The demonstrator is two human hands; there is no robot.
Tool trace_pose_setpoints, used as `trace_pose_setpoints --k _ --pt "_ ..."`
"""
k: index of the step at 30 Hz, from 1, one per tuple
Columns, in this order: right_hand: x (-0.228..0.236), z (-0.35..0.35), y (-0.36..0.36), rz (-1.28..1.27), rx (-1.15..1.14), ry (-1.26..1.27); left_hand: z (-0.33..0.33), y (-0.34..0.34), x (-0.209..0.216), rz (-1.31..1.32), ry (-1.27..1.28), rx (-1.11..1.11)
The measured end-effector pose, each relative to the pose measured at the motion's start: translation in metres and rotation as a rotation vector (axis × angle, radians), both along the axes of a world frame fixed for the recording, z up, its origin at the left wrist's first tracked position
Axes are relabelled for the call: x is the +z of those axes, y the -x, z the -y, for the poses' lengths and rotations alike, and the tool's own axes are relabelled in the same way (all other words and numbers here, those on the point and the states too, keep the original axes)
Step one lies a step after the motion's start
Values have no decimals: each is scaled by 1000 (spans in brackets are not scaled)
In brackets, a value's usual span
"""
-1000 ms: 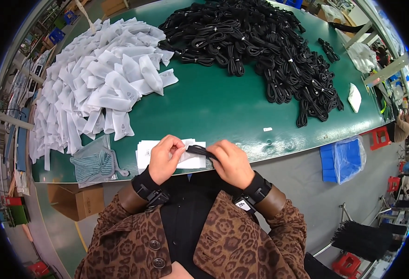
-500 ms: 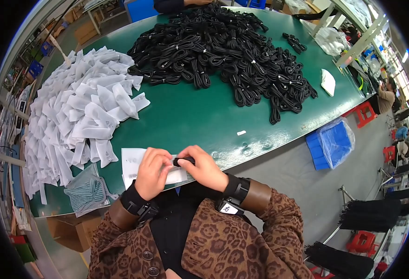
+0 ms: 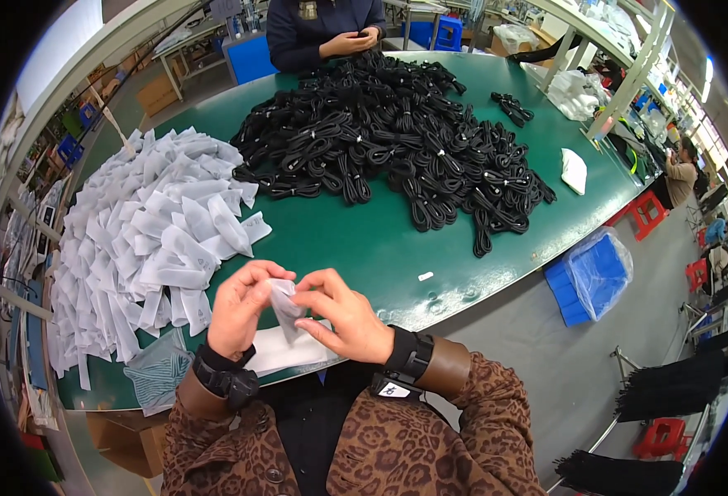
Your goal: The person packages black cables by hand, picking up a cable and a white plastic bag, sliding the cable into the bag, and setting the packaged item aside. This process is repeated with additional cables and bags.
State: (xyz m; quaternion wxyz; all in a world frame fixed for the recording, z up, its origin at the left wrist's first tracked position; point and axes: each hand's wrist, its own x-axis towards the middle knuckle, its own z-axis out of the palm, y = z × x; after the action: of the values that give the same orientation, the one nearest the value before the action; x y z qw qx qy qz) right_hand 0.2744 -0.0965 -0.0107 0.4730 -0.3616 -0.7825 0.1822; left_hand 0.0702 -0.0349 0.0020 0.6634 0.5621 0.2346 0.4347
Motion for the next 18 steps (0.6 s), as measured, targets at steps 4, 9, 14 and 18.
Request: trace_pose_setpoints --k 4,9,14,18 --pt "5 -13 -31 85 -284 62 -56 50 14 64 146 168" --pt "-33 -70 -133 550 -870 -105 -91 83 20 -463 -596 921" --pt "-60 -68 -160 716 -820 -5 -14 37 -6 -714 -672 417" --pt "-54 -55 -135 758 -741 108 33 22 -43 -720 -526 153"
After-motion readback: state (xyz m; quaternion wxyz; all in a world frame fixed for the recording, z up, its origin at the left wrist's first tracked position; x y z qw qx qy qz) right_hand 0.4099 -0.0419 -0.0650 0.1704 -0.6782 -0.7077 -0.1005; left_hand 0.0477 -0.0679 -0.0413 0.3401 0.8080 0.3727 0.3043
